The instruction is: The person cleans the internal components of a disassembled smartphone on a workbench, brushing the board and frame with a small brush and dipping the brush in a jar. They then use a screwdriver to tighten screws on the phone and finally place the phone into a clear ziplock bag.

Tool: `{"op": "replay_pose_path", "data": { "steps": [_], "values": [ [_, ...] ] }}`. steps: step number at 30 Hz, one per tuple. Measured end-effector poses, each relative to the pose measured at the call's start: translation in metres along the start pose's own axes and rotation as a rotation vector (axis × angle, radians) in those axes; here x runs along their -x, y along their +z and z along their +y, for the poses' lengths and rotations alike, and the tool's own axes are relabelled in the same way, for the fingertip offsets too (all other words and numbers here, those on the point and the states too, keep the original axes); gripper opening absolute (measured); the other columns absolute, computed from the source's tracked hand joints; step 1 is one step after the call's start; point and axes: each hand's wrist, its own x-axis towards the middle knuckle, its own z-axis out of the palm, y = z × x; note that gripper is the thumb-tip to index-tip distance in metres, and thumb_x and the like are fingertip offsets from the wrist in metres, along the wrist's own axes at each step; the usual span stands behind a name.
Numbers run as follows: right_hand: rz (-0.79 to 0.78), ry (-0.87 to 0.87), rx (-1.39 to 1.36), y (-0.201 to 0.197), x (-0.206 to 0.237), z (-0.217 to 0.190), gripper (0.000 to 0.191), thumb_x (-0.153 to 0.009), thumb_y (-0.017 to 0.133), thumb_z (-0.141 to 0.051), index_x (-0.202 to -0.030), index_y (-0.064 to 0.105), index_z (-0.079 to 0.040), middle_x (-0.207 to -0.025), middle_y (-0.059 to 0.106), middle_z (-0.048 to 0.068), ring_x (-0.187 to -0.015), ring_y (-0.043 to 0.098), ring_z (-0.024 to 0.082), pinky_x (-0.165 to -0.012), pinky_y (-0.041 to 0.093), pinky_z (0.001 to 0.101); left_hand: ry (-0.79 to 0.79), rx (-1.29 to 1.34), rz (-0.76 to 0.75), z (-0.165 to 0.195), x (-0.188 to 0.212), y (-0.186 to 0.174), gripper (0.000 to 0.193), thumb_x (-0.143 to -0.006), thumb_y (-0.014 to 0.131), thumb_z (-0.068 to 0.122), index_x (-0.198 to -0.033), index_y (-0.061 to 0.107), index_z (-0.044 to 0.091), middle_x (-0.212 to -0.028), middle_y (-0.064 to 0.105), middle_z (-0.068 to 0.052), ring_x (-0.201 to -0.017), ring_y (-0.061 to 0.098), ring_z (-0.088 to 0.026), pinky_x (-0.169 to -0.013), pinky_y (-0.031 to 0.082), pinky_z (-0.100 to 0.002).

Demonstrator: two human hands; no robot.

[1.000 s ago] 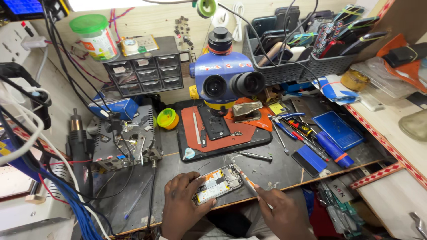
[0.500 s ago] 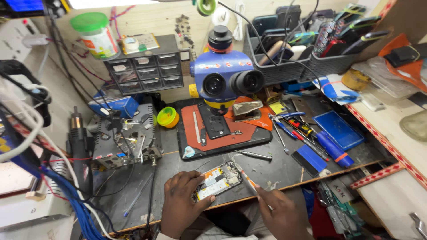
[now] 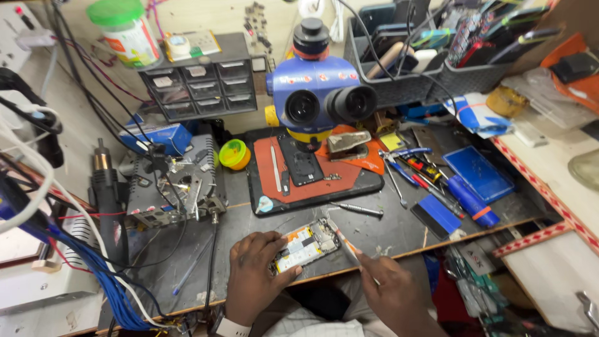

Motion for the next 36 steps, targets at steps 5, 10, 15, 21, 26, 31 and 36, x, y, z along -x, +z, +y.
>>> {"op": "replay_pose_path", "data": {
  "steps": [5,10,15,21,26,31,36],
  "values": [
    [-0.021,0.057,-0.011,0.012,-0.011,0.002,0.027,-0.083,0.075,-0.014,-0.109,0.078,-0.015,-0.068,0.062,0.010,-0.055,0.063,0.030,-0.051,0.050,0.0415,-0.021,-0.004,-0.033,0.000,-0.002,-0.001,0.059,-0.067,0.085,0.046,-0.113,0.074,0.010,-0.115,0.068,-0.003,-0.115,0.057,-0.027,-0.103,0.034,-0.048],
    [0.001,0.063,-0.078,-0.002,0.001,-0.004,0.030,-0.084,0.075,-0.012,-0.114,0.077,-0.015,-0.067,0.061,0.009,-0.052,0.062,0.027,-0.050,0.049,0.0401,-0.006,-0.020,0.007,0.004,0.000,-0.002,0.058,-0.067,0.085,0.045,-0.112,0.075,0.010,-0.116,0.068,-0.003,-0.117,0.056,-0.029,-0.104,0.034,-0.049],
    [0.044,-0.028,-0.017,0.007,0.001,-0.009,0.031,-0.084,0.075,-0.011,-0.115,0.076,-0.013,-0.069,0.062,0.010,-0.056,0.062,0.030,-0.052,0.049,0.0418,-0.012,-0.012,-0.014,0.003,0.000,-0.003,0.058,-0.068,0.085,0.044,-0.113,0.075,0.010,-0.117,0.069,-0.003,-0.117,0.057,-0.027,-0.105,0.035,-0.048],
    [0.009,0.019,-0.084,0.006,-0.009,-0.007,0.030,-0.086,0.074,-0.009,-0.116,0.076,-0.012,-0.068,0.060,0.010,-0.053,0.061,0.027,-0.051,0.049,0.0403,-0.024,-0.011,-0.023,0.005,-0.001,-0.004,0.057,-0.069,0.085,0.045,-0.113,0.075,0.011,-0.117,0.069,-0.003,-0.116,0.058,-0.026,-0.103,0.036,-0.047],
    [0.024,-0.085,-0.031,0.001,-0.003,-0.012,0.034,-0.085,0.073,-0.007,-0.118,0.076,-0.010,-0.065,0.059,0.009,-0.052,0.060,0.027,-0.049,0.048,0.0405,0.010,-0.032,0.004,0.004,0.000,-0.004,0.057,-0.068,0.085,0.045,-0.113,0.076,0.010,-0.117,0.069,-0.003,-0.117,0.057,-0.029,-0.102,0.036,-0.049],
    [-0.009,-0.013,-0.045,0.006,-0.019,-0.013,0.028,-0.087,0.074,-0.010,-0.115,0.076,-0.012,-0.069,0.060,0.010,-0.054,0.061,0.027,-0.051,0.050,0.0400,-0.039,0.009,-0.049,0.005,-0.002,-0.004,0.058,-0.068,0.085,0.045,-0.113,0.075,0.010,-0.117,0.070,-0.002,-0.116,0.058,-0.027,-0.103,0.036,-0.048],
    [0.016,-0.058,0.041,-0.005,-0.007,-0.014,0.028,-0.084,0.075,-0.010,-0.112,0.078,-0.013,-0.064,0.059,0.010,-0.051,0.060,0.028,-0.048,0.048,0.0412,0.014,-0.031,0.018,0.004,-0.001,-0.003,0.057,-0.067,0.086,0.044,-0.112,0.076,0.010,-0.117,0.069,-0.004,-0.117,0.057,-0.031,-0.102,0.036,-0.049]
  ]
}}
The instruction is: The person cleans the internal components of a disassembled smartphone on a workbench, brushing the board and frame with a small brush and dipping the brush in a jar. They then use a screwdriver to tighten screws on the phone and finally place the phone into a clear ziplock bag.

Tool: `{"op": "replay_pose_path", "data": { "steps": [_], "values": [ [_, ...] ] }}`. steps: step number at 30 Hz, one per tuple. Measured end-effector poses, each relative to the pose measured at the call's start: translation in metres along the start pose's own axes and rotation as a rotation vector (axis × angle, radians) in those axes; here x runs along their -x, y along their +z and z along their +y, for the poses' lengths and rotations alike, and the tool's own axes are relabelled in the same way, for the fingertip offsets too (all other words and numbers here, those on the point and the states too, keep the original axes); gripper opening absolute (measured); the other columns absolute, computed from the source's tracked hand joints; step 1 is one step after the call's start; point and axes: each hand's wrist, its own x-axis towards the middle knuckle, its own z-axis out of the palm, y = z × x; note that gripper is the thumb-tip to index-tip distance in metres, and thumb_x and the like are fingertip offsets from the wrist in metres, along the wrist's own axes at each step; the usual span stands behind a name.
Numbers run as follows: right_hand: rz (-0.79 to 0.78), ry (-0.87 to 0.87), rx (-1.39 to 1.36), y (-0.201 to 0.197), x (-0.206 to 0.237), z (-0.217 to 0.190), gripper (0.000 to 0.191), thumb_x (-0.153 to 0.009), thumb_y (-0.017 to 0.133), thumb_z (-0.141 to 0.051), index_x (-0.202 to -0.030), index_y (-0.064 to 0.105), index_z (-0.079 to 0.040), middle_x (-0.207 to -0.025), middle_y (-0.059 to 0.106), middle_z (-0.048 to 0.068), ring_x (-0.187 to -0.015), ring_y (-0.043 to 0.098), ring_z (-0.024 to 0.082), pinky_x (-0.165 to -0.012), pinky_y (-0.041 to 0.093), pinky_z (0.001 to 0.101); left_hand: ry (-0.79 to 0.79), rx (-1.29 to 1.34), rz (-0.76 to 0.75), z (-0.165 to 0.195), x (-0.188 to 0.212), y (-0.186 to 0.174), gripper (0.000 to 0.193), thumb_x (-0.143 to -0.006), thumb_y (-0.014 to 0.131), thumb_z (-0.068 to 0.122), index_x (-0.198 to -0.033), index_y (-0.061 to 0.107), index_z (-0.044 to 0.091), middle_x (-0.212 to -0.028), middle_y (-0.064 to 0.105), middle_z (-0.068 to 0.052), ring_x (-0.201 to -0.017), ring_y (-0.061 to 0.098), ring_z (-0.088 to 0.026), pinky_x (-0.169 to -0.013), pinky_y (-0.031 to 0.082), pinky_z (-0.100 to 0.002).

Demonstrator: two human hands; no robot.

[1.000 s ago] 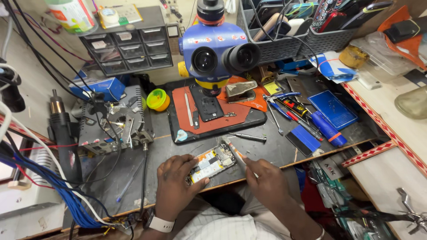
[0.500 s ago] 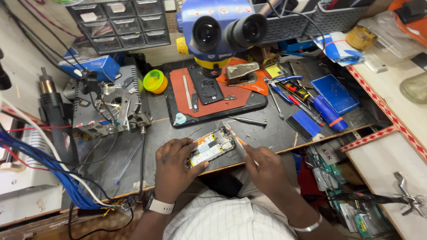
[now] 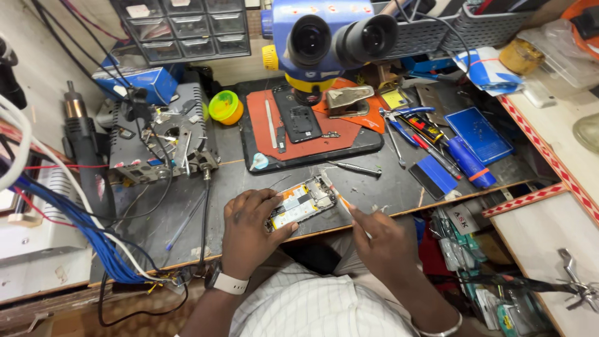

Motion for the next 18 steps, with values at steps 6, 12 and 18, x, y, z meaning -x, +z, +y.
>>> {"op": "replay_pose_path", "data": {
  "steps": [6,12,18],
  "values": [
    [0.013,-0.041,-0.061,0.014,-0.009,0.001,0.032,-0.086,0.075,-0.008,-0.117,0.076,-0.009,-0.068,0.059,0.010,-0.054,0.059,0.028,-0.050,0.048,0.0413,-0.033,0.041,-0.046,-0.002,0.000,0.000,0.056,-0.070,0.086,0.044,-0.113,0.075,0.010,-0.119,0.069,-0.002,-0.118,0.057,-0.027,-0.104,0.036,-0.048],
    [0.006,0.003,-0.014,0.000,0.002,0.001,0.029,-0.084,0.075,-0.009,-0.113,0.077,-0.012,-0.066,0.059,0.007,-0.051,0.060,0.025,-0.047,0.048,0.0392,0.005,0.009,0.007,0.001,0.000,-0.001,0.057,-0.068,0.086,0.043,-0.112,0.075,0.009,-0.117,0.069,-0.004,-0.117,0.057,-0.030,-0.103,0.036,-0.048],
    [0.044,-0.086,-0.129,0.019,-0.008,0.006,0.032,-0.088,0.074,-0.006,-0.120,0.074,-0.006,-0.070,0.057,0.009,-0.053,0.057,0.025,-0.049,0.046,0.0388,-0.049,0.042,-0.061,0.000,0.000,-0.003,0.057,-0.070,0.086,0.044,-0.114,0.075,0.009,-0.118,0.069,-0.002,-0.115,0.058,-0.026,-0.104,0.036,-0.046]
  ]
}}
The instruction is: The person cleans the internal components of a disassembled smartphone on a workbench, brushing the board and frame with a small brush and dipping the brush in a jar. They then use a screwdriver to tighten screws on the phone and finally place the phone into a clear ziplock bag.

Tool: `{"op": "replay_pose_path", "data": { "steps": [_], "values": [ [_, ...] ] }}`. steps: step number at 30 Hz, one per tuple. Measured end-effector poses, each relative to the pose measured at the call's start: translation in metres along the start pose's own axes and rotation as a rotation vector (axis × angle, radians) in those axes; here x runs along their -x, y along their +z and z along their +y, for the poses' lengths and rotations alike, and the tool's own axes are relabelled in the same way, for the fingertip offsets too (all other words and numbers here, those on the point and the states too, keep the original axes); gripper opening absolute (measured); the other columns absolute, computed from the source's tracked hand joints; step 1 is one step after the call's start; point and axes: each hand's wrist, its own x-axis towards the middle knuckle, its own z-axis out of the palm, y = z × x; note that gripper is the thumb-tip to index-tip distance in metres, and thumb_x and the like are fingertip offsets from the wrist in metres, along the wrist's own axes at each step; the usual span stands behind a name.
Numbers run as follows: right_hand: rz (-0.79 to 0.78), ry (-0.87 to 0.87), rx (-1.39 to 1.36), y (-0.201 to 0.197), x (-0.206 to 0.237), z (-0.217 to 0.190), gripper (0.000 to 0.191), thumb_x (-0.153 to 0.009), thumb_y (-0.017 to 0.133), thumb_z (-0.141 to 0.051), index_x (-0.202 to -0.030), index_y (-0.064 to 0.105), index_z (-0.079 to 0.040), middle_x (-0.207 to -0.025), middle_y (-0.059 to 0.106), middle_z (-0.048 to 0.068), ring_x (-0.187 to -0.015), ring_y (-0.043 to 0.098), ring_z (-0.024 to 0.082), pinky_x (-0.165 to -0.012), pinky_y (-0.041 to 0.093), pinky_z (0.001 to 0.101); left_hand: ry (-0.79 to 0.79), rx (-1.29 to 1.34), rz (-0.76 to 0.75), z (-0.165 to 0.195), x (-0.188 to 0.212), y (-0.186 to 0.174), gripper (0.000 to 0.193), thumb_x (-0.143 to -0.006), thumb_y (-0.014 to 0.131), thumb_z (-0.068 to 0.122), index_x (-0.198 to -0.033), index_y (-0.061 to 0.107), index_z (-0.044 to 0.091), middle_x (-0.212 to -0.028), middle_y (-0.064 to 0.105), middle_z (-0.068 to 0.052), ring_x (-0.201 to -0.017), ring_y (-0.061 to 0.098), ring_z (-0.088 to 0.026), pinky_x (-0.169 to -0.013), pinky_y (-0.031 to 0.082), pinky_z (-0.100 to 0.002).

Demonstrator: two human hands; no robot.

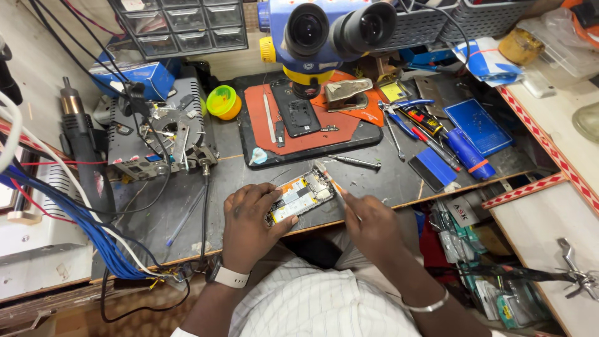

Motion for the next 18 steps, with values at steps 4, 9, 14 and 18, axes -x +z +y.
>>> {"op": "replay_pose_path", "data": {
  "steps": [4,9,14,18],
  "values": [
    [-0.003,0.050,0.039,-0.004,-0.003,0.000,0.031,-0.086,0.075,-0.006,-0.116,0.075,-0.009,-0.067,0.057,0.008,-0.051,0.057,0.026,-0.048,0.047,0.0389,0.037,-0.010,0.051,0.001,0.000,0.000,0.057,-0.069,0.086,0.043,-0.114,0.075,0.009,-0.118,0.069,-0.003,-0.117,0.057,-0.027,-0.104,0.036,-0.047],
    [-0.004,0.032,0.126,-0.013,0.010,-0.009,0.032,-0.084,0.076,-0.009,-0.115,0.075,-0.013,-0.068,0.058,0.008,-0.053,0.059,0.026,-0.050,0.048,0.0403,0.047,-0.031,0.058,0.000,0.001,0.002,0.057,-0.069,0.086,0.043,-0.113,0.075,0.009,-0.117,0.069,-0.004,-0.116,0.057,-0.029,-0.103,0.036,-0.048],
    [-0.056,0.075,0.111,0.001,-0.004,-0.002,0.031,-0.086,0.075,-0.009,-0.117,0.075,-0.013,-0.068,0.057,0.009,-0.053,0.058,0.028,-0.051,0.049,0.0406,0.007,0.013,0.006,-0.001,0.001,0.002,0.057,-0.070,0.086,0.043,-0.114,0.075,0.010,-0.118,0.069,-0.003,-0.116,0.058,-0.026,-0.104,0.036,-0.047],
    [-0.005,-0.013,0.083,0.000,0.003,-0.012,0.032,-0.087,0.073,-0.009,-0.119,0.073,-0.012,-0.069,0.057,0.009,-0.054,0.058,0.028,-0.051,0.049,0.0413,0.068,-0.030,0.079,0.001,0.001,0.003,0.057,-0.069,0.086,0.042,-0.114,0.075,0.009,-0.117,0.068,-0.005,-0.117,0.056,-0.029,-0.104,0.036,-0.048]
  ]
}}
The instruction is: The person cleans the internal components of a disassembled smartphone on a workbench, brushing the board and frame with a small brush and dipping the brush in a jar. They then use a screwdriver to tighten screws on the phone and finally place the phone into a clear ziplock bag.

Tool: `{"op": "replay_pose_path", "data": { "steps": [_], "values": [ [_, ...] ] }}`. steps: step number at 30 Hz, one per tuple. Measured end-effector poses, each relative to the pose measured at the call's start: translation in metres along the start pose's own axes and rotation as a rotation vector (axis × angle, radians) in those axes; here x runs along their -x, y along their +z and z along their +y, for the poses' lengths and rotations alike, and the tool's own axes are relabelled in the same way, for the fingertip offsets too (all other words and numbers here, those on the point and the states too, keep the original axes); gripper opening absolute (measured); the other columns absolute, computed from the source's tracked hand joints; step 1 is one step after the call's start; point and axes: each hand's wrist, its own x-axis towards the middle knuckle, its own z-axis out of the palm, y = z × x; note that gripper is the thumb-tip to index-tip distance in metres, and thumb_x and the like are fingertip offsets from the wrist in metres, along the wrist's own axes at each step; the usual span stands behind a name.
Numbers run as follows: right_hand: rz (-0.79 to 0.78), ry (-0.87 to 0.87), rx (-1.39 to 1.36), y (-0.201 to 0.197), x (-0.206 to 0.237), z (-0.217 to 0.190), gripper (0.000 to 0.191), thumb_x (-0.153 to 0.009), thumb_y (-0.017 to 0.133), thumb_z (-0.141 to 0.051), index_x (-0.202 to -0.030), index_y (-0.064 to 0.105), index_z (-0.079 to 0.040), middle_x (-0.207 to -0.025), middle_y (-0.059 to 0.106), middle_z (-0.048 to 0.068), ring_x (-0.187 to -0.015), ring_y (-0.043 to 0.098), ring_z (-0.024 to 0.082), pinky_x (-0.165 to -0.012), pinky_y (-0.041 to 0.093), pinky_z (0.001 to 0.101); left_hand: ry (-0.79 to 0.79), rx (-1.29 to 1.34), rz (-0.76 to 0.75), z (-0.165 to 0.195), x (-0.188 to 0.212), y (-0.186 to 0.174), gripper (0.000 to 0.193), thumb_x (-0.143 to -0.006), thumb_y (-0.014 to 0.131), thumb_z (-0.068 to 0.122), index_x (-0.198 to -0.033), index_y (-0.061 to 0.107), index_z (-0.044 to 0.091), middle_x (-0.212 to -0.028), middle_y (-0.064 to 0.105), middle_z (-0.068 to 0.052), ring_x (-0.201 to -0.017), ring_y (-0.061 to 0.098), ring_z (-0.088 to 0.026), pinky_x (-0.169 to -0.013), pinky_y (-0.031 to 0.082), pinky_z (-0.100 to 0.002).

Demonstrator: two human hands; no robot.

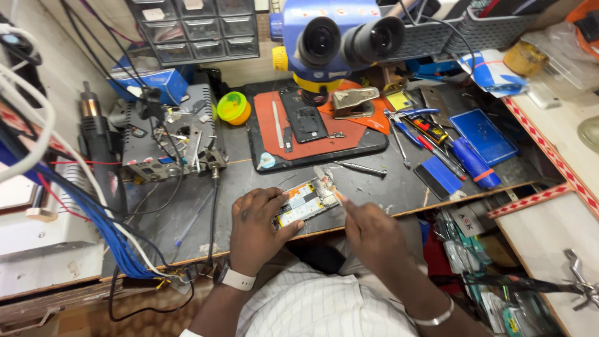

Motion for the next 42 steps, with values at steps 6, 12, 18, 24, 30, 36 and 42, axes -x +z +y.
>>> {"op": "replay_pose_path", "data": {
  "steps": [6,12,18,24,30,36,42],
  "values": [
    [-0.072,-0.019,0.074,0.010,0.000,-0.006,0.034,-0.087,0.072,-0.012,-0.121,0.072,-0.013,-0.070,0.056,0.009,-0.054,0.058,0.028,-0.050,0.050,0.0435,-0.035,0.020,-0.047,-0.003,0.000,0.000,0.058,-0.070,0.086,0.043,-0.115,0.075,0.009,-0.118,0.068,-0.004,-0.118,0.056,-0.028,-0.104,0.035,-0.047],
    [-0.082,0.041,0.041,0.005,0.000,-0.004,0.036,-0.087,0.072,-0.014,-0.123,0.072,-0.014,-0.069,0.057,0.008,-0.052,0.059,0.026,-0.050,0.051,0.0412,-0.007,-0.003,-0.003,0.000,0.001,0.000,0.059,-0.068,0.086,0.043,-0.115,0.075,0.009,-0.118,0.068,-0.005,-0.117,0.056,-0.029,-0.104,0.035,-0.048],
    [-0.130,0.054,0.040,0.009,-0.005,-0.009,0.033,-0.089,0.072,-0.013,-0.121,0.072,-0.012,-0.070,0.058,0.009,-0.053,0.060,0.026,-0.051,0.051,0.0399,-0.049,0.016,-0.047,-0.002,0.001,0.001,0.057,-0.070,0.086,0.044,-0.114,0.075,0.010,-0.117,0.069,-0.003,-0.115,0.058,-0.026,-0.104,0.037,-0.047],
    [-0.011,-0.013,-0.019,0.004,-0.003,-0.007,0.033,-0.087,0.072,-0.011,-0.120,0.073,-0.011,-0.070,0.057,0.008,-0.054,0.059,0.026,-0.051,0.050,0.0401,-0.004,-0.011,0.007,0.001,0.001,0.000,0.058,-0.070,0.085,0.044,-0.115,0.075,0.009,-0.117,0.068,-0.005,-0.115,0.058,-0.028,-0.103,0.037,-0.047],
    [-0.049,0.056,0.022,0.011,-0.004,-0.006,0.032,-0.087,0.074,-0.011,-0.119,0.074,-0.013,-0.068,0.056,0.008,-0.052,0.057,0.027,-0.050,0.049,0.0407,-0.040,0.013,-0.063,-0.002,0.000,-0.001,0.057,-0.071,0.085,0.045,-0.115,0.074,0.010,-0.118,0.068,-0.004,-0.115,0.058,-0.027,-0.103,0.037,-0.047],
    [-0.025,-0.016,-0.029,0.009,-0.005,-0.006,0.031,-0.088,0.073,-0.010,-0.119,0.074,-0.011,-0.068,0.056,0.007,-0.052,0.058,0.025,-0.050,0.049,0.0400,-0.011,-0.020,-0.016,0.000,0.001,0.000,0.057,-0.071,0.084,0.044,-0.115,0.075,0.009,-0.119,0.068,-0.006,-0.118,0.056,-0.029,-0.103,0.036,-0.047],
    [-0.117,0.068,0.033,0.011,-0.007,-0.005,0.033,-0.086,0.073,-0.012,-0.119,0.075,-0.012,-0.069,0.058,0.008,-0.052,0.059,0.025,-0.050,0.051,0.0392,-0.037,0.009,-0.042,-0.003,0.002,0.001,0.059,-0.070,0.085,0.045,-0.115,0.075,0.009,-0.120,0.068,-0.004,-0.119,0.056,-0.028,-0.105,0.035,-0.047]
  ]
}}
